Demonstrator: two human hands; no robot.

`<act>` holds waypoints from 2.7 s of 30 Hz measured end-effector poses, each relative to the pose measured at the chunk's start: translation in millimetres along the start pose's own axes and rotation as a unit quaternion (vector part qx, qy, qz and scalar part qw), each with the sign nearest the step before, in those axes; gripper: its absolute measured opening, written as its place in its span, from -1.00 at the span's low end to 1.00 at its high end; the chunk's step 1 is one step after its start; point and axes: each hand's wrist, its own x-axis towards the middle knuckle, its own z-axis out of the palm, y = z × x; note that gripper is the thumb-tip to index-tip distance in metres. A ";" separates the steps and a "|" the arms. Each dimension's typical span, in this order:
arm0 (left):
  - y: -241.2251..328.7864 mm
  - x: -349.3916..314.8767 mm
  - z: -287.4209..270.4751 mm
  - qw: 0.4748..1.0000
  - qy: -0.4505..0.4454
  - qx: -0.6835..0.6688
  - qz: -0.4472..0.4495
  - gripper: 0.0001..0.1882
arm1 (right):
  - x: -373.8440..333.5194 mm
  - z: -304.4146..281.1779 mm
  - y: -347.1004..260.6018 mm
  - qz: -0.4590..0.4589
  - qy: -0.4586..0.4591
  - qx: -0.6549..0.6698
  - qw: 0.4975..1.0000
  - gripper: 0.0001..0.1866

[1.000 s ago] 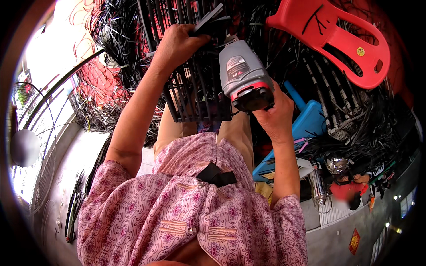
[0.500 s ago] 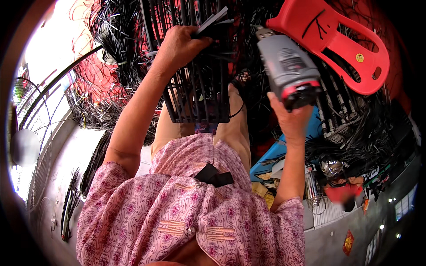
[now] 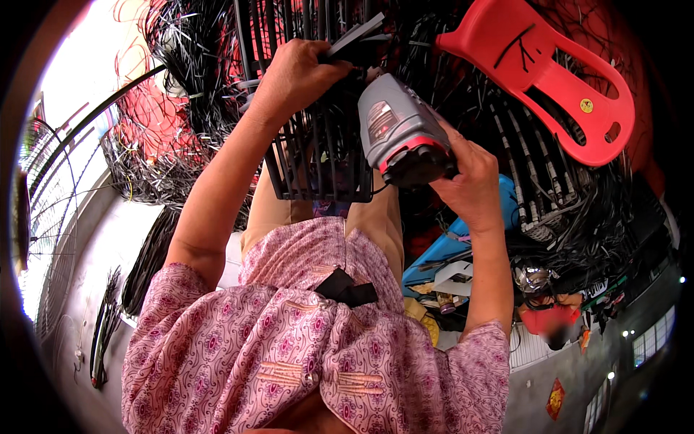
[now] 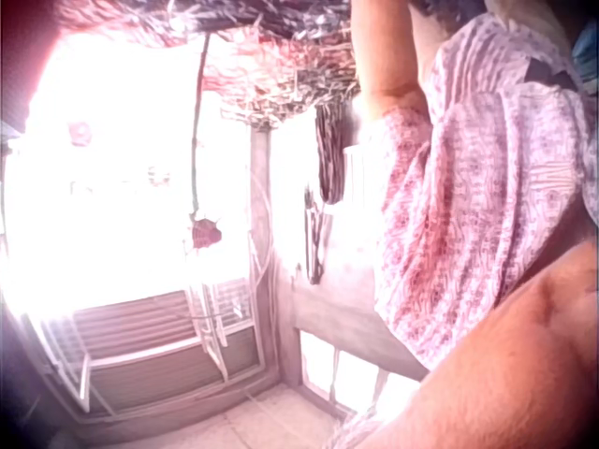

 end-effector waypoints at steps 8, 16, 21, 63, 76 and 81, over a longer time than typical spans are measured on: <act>-1.9 0.3 1.9 1.000 0.000 -0.008 -0.007 -0.62 | 3.4 -2.2 -0.9 -0.026 0.013 -0.043 0.999 -0.61; 0.0 -0.2 1.3 1.000 -0.001 -0.016 -0.010 -0.63 | 6.9 -7.3 3.8 -0.044 -0.005 -0.077 0.996 -0.40; -0.6 0.0 3.0 1.000 0.002 -0.021 -0.009 -0.64 | 7.2 -9.5 5.2 -0.057 -0.006 -0.093 0.994 -0.38; -8.7 -2.7 -2.4 0.998 -0.006 -0.020 0.055 -0.61 | 4.0 -13.8 -11.1 -0.027 0.005 -0.077 0.997 -0.42; -0.3 -9.7 -11.2 0.954 -0.154 -0.256 -0.013 -0.31 | -124.1 36.4 51.3 0.358 0.110 0.192 0.907 -0.73; -4.5 -7.5 -11.5 0.895 -0.206 -0.396 -0.001 -0.25 | -128.6 43.2 45.2 0.384 0.120 0.233 0.885 -0.79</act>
